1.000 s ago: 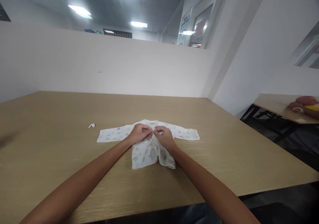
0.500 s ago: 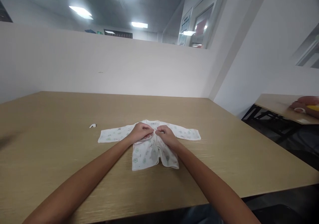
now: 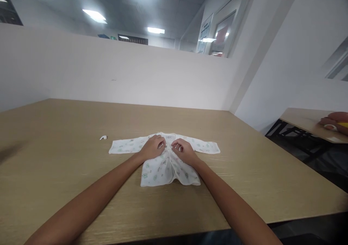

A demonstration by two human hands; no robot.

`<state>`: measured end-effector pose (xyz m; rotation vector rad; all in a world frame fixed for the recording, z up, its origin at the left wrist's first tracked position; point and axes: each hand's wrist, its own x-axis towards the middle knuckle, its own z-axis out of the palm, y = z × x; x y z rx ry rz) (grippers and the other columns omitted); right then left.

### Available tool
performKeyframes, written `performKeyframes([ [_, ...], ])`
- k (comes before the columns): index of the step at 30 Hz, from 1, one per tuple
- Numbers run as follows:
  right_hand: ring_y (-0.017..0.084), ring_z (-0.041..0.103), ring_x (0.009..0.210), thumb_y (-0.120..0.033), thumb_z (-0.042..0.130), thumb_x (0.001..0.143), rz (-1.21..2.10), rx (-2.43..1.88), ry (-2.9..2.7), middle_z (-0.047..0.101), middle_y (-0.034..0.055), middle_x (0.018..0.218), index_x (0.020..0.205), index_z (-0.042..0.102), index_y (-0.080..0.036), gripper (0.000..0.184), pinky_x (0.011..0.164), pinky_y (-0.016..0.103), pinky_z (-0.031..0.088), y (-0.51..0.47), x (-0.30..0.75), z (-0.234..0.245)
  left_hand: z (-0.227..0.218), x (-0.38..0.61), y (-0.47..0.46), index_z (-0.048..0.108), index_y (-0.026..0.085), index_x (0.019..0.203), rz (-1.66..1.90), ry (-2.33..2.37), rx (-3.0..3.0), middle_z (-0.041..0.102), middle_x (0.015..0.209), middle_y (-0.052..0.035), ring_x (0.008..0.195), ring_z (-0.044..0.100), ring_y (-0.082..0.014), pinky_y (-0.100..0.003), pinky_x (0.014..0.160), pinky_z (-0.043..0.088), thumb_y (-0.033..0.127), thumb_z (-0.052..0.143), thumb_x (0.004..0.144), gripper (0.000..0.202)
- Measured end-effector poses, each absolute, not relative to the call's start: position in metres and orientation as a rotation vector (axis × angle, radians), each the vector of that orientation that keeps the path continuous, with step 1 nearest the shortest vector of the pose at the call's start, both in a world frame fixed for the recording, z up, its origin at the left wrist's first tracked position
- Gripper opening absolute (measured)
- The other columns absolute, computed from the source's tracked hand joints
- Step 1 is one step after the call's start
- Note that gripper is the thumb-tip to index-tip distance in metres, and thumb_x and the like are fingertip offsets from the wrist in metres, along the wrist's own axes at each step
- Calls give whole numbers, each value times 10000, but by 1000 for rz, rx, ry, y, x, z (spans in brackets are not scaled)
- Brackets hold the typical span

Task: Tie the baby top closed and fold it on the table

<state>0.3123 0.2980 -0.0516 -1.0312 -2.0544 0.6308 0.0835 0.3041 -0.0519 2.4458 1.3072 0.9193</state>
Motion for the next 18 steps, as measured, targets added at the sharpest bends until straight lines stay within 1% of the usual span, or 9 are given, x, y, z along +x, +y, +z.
performKeyframes([
  [3, 120, 564, 838, -248, 661, 889, 604, -985, -2168, 669, 15, 1020, 1035, 676, -199, 155, 780, 251, 451, 297, 315, -51, -52, 77, 305, 623, 203, 1011, 873, 1269, 2595, 627, 1067, -55, 1029, 557, -237, -372, 921, 394, 295, 517, 975, 145],
  [6, 135, 566, 875, -250, 688, 882, 564, -983, -2215, 666, 29, 1039, 1044, 671, -194, 172, 807, 269, 456, 297, 315, -54, -52, 70, 307, 612, 216, 1080, 772, 1214, 2722, 608, 1114, -45, 1062, 542, -230, -404, 973, 379, 325, 478, 1025, 182],
  [9, 139, 562, 869, -238, 687, 884, 546, -989, -2230, 664, 33, 1048, 1095, 657, -199, 216, 801, 277, 461, 297, 315, -55, -52, 66, 309, 608, 215, 1105, 731, 1216, 2768, 600, 1133, -47, 1067, 542, -228, -418, 974, 383, 352, 481, 1037, 199],
  [12, 144, 576, 898, -199, 657, 898, 521, -941, -2258, 664, 40, 1073, 1091, 668, -200, 193, 819, 283, 469, 296, 315, -54, -49, 68, 307, 619, 215, 1105, 784, 1194, 2766, 616, 1150, -45, 1081, 552, -229, -420, 971, 390, 312, 483, 1031, 183],
  [16, 161, 602, 979, -177, 648, 910, 481, -894, -2275, 671, 43, 1074, 1029, 717, -205, 141, 865, 293, 476, 295, 315, -56, -43, 73, 300, 660, 224, 1121, 1025, 1109, 2643, 647, 1148, -36, 1078, 577, -206, -369, 949, 432, 223, 526, 975, 199],
  [18, 166, 604, 994, -179, 661, 913, 460, -891, -2282, 675, 39, 1059, 1010, 739, -213, 129, 876, 297, 479, 296, 315, -57, -41, 74, 299, 707, 223, 1047, 1054, 1058, 2627, 666, 1104, -32, 1040, 598, -194, -341, 919, 456, 205, 567, 937, 179],
])
